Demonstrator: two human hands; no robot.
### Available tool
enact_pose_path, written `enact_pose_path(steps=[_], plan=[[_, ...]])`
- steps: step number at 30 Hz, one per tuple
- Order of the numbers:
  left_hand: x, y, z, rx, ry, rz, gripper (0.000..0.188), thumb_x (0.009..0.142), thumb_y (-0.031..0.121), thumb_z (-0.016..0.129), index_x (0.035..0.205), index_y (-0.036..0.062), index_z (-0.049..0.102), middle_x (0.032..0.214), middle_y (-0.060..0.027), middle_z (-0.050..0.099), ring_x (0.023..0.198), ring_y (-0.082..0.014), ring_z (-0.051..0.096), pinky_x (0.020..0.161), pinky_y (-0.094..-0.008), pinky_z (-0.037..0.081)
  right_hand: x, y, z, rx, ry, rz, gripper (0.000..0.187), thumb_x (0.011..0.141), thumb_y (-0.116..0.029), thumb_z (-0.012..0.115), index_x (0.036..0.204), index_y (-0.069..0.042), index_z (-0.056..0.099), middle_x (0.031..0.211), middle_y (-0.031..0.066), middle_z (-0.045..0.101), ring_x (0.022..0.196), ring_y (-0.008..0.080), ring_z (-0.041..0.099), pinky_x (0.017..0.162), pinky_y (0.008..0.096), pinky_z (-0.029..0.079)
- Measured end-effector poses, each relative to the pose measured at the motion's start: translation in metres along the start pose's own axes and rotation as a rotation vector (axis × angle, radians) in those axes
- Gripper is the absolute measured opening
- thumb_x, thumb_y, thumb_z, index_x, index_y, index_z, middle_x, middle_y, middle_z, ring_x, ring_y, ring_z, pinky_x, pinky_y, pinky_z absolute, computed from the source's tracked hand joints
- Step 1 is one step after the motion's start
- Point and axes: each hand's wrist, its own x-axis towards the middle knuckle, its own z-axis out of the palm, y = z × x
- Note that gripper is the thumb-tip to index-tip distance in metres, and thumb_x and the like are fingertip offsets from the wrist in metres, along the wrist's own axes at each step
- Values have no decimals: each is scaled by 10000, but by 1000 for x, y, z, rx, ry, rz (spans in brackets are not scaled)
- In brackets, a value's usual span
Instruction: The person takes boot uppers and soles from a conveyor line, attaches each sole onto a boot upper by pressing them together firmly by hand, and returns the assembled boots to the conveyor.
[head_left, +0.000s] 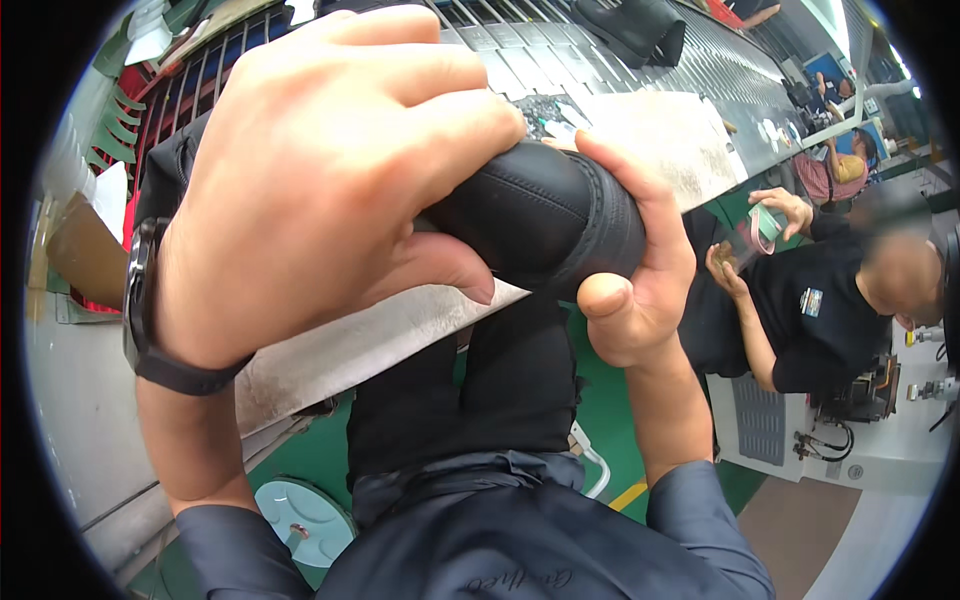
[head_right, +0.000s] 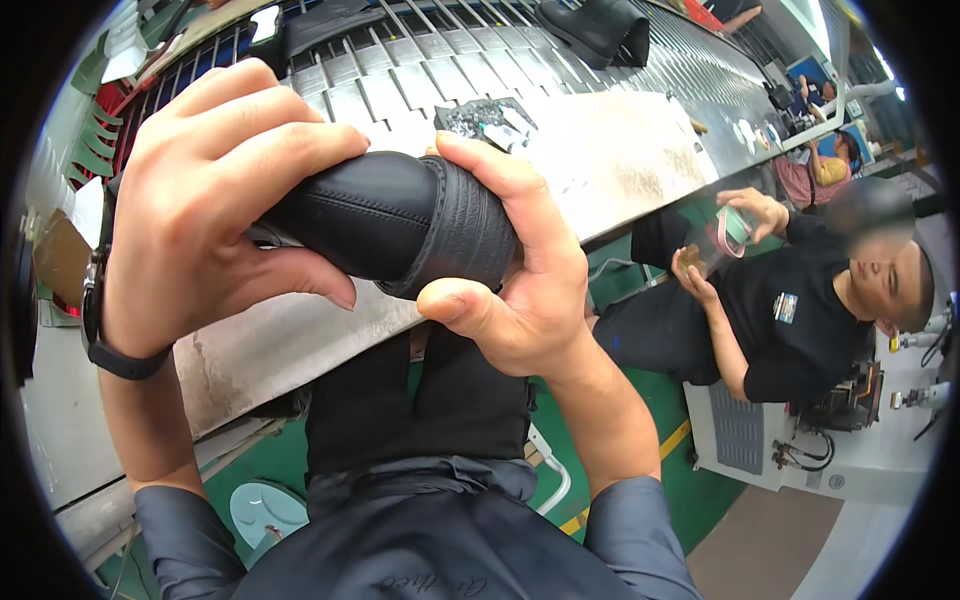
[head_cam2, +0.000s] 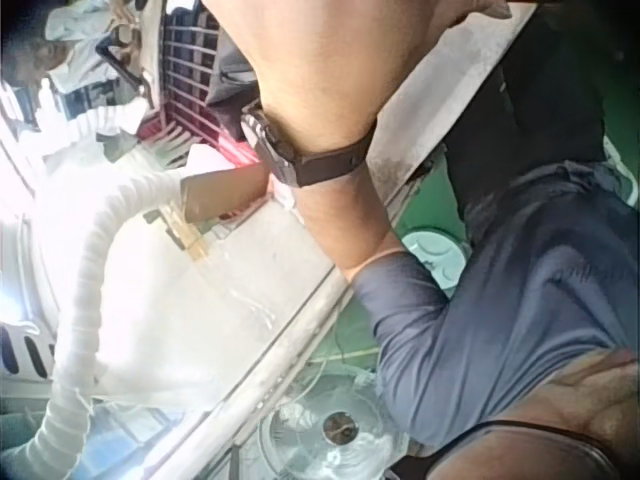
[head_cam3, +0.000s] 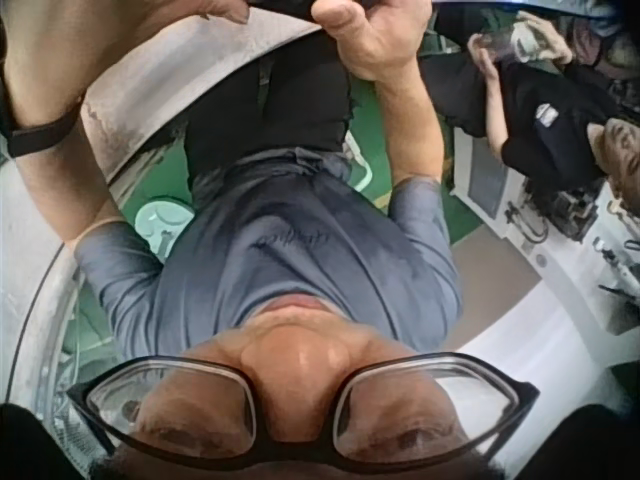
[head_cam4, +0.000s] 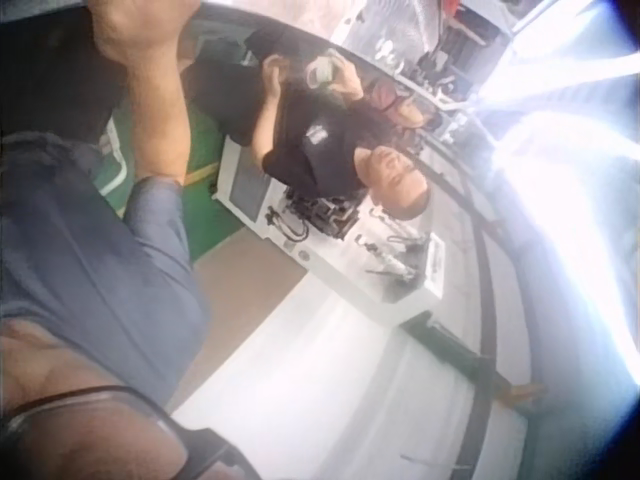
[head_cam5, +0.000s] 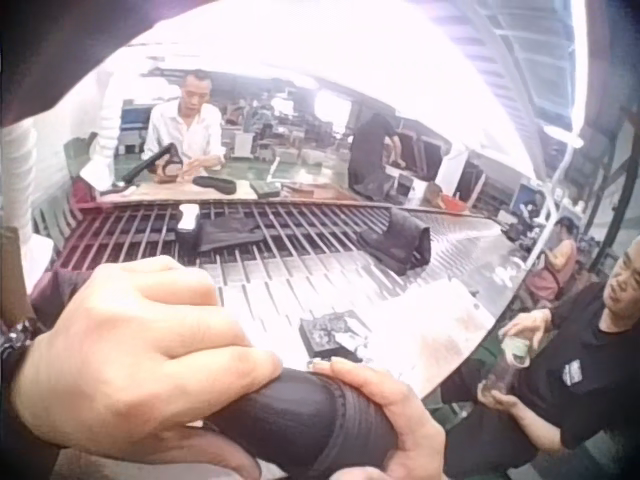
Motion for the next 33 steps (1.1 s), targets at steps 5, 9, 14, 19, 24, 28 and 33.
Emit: enact_pose_path(steps=[5,9,14,19,24,28,33], plan=[[-1,-20,3,-40,37,-1,808,476,566,851,1074,33,746,856,-97,639,774,-316,588,691,-411,506,11,0,17,91,165,88,959,925,-624,802,1502,88,520,1361,180,635,1250,257,637,1085,388,498],[4,-24,13,-85,107,-37,765,504,560,852,1049,34,744,839,-98,639,746,-319,582,661,-421,502,17,1,15,41,198,95,910,980,-610,741,1510,91,503,1416,213,628,1282,274,640,1126,408,483],[11,-14,18,-50,129,-91,689,591,585,772,998,31,734,824,-97,629,725,-307,577,634,-420,488,24,-16,7,563,210,419,825,1032,-543,696,1513,93,489,1466,249,615,1320,302,648,1141,425,514],[12,-13,26,-71,160,-106,663,620,590,714,976,31,726,802,-87,595,707,-288,553,625,-429,474,30,-19,7,403,217,475,855,993,-575,736,1487,89,523,1477,242,617,1306,281,660,1136,411,526],[17,-20,25,-64,29,-123,639,577,543,795,964,42,716,816,-69,608,749,-295,583,663,-438,490,35,-18,1,346,198,479,766,1010,-497,753,1464,87,553,1441,240,642,1295,279,664,1136,417,523],[27,-24,24,-56,43,-82,638,558,525,820,964,44,712,823,-64,613,767,-298,592,678,-439,496,43,-19,-9,270,184,567,563,1043,-327,686,1418,82,588,1393,234,678,1276,267,661,1131,409,511],[52,-35,65,-76,74,23,641,534,501,850,964,48,708,831,-59,620,788,-301,602,697,-439,503,44,21,-43,75,104,411,507,1170,-401,480,1403,27,622,1214,125,719,1079,135,676,956,293,547]])
